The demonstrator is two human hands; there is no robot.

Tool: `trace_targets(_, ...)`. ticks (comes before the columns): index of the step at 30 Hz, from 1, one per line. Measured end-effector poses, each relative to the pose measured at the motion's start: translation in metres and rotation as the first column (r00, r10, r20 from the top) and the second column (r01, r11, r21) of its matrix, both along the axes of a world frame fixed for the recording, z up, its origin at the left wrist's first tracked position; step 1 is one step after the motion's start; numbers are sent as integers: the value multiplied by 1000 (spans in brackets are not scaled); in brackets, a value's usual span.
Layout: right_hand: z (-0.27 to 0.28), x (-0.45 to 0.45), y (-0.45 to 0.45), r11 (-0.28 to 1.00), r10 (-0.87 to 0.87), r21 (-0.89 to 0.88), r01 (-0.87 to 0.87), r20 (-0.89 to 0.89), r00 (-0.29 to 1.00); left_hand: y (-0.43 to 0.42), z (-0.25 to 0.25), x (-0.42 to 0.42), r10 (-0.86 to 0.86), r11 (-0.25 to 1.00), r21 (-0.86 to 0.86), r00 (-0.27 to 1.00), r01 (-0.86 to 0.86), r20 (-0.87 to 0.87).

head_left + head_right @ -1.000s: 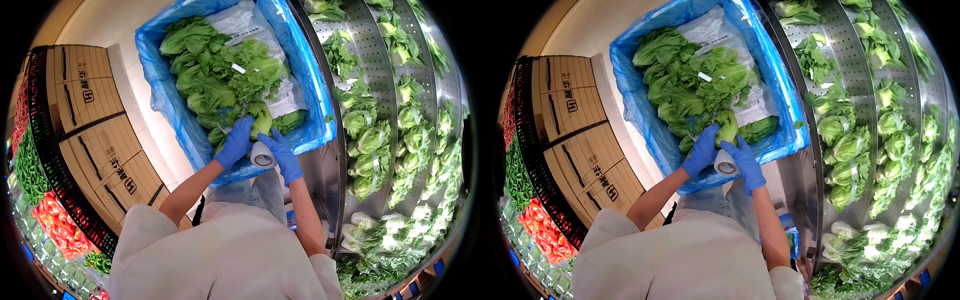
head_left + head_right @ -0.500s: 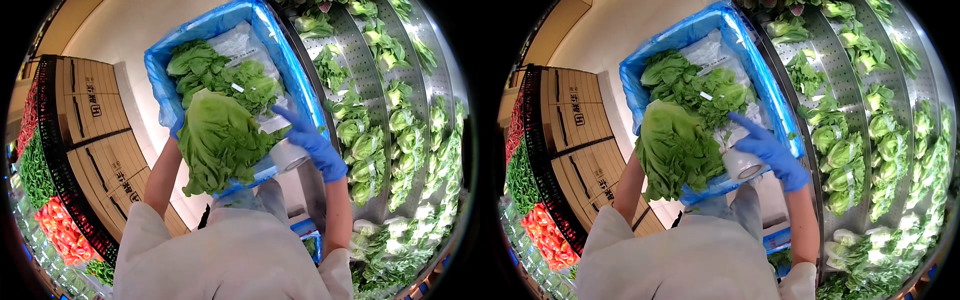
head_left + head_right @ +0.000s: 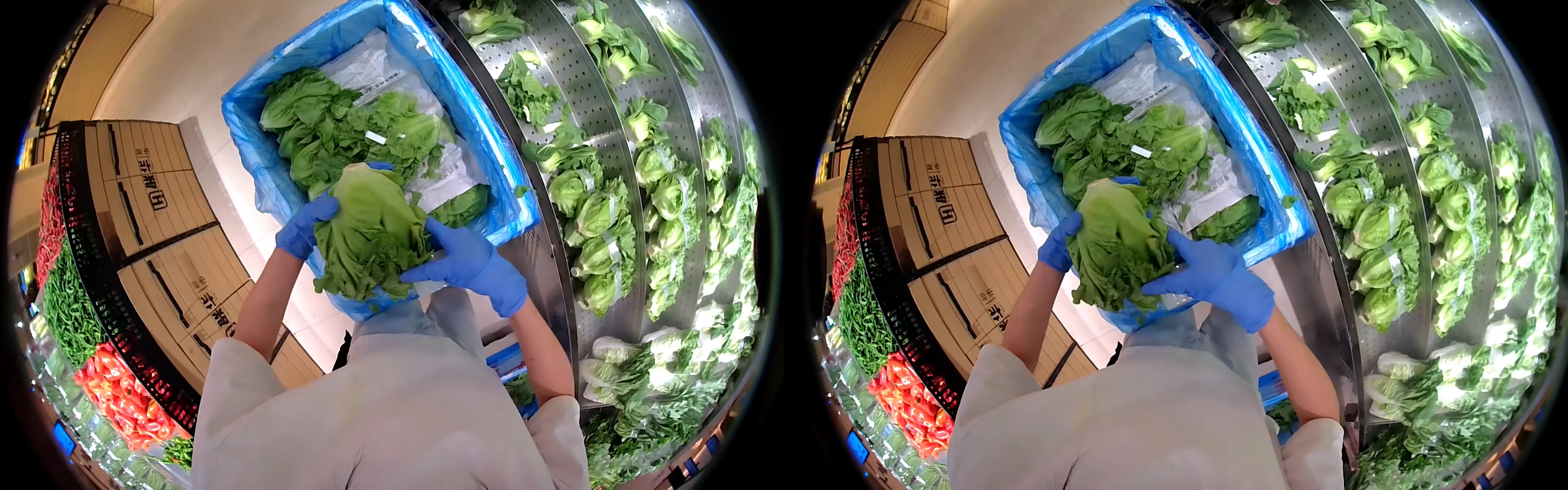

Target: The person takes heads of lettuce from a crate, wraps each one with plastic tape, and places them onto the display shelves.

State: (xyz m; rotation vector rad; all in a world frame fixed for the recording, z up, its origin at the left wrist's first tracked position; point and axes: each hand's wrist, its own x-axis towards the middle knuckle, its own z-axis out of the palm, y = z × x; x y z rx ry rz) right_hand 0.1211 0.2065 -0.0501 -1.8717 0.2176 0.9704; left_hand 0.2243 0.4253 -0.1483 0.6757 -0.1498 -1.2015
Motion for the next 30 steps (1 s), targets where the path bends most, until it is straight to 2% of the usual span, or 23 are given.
trace_targets(1, -7, -6, -5, 1000, -6, 4, 6, -4, 1000, 2, -4, -4, 19, 994, -108, 1000, -18, 10)
trace_targets(2, -19, -15, -17, 983, -105, 149, 103, 1, 995, 1, -2, -6, 74, 993, -82, 993, -82, -97)
trace_targets(4, -25, -21, -29, 936, -202, 291, 196, -11, 979, 2, 4, -10, 132, 988, -47, 970, -144, -203)
trace_targets(6, -11, -17, -35, 755, -510, 468, 459, -20, 860, 1, 13, -9, 135, 990, 59, 973, -126, -188)
trace_targets(7, 0, -15, -37, 743, -535, 463, 482, -21, 845, 1, 15, -9, 135, 988, 93, 974, -119, -183)
trace_targets(8, 6, -13, -36, 744, -536, 462, 483, -19, 844, -1, 15, -6, 85, 994, 78, 991, -77, -99)
trace_targets(9, 11, -11, -33, 800, -481, 398, 449, -22, 876, -3, 16, -3, 35, 997, 66, 999, -34, -14)
trace_targets(10, 16, -9, -29, 850, -425, 332, 410, -30, 905, -7, 21, -1, 34, 997, 64, 999, -33, -12)
trace_targets(11, 20, -6, -21, 935, -318, 163, 315, -5, 948, -13, 30, 1, 1, 997, 77, 999, -4, 32)
trace_targets(12, 19, -7, -11, 935, -321, 161, 317, -4, 947, -18, 39, 4, -32, 996, 91, 997, 25, 75)
trace_targets(13, 14, -11, -1, 957, -283, -13, 291, 192, 940, -19, 45, 8, -34, 996, 90, 997, 27, 76)
trace_targets(14, 8, -15, 4, 938, -204, -190, 289, 370, 906, -19, 50, 12, -114, 983, 168, 967, 76, 229)
trace_targets(15, 4, -17, 4, 918, -153, -263, 296, 454, 878, -20, 56, 16, -202, 961, 251, 907, 112, 369)
trace_targets(16, 3, -17, 3, 917, -157, -262, 300, 454, 877, -22, 64, 19, -206, 961, 252, 906, 116, 369)
trace_targets(18, 2, -18, 0, 930, -130, -270, 248, 391, 911, -27, 77, 22, -349, 910, 387, 782, 151, 516)
trace_targets(22, 10, -19, -2, 928, -69, -308, 208, 406, 911, -28, 77, 26, -417, 880, 433, 751, 194, 511)
trace_targets(24, 9, -17, -5, 887, 119, -446, 115, 463, 878, -27, 72, 28, -424, 884, 412, 745, 218, 514)
trace_targets(25, 10, -15, -7, 887, 119, -446, 115, 463, 879, -28, 73, 29, -424, 884, 412, 746, 218, 514)
trace_targets(27, 14, -10, -11, 894, 165, -447, 19, 369, 915, -30, 77, 32, -471, 864, 443, 697, 241, 540)
trace_targets(28, 14, -9, -14, 894, 166, -447, 18, 368, 915, -29, 75, 32, -471, 864, 442, 698, 241, 539)
trace_targets(30, 14, -5, -21, 971, -43, -214, 108, 286, 957, -27, 69, 31, -411, 887, 393, 803, 243, 431)
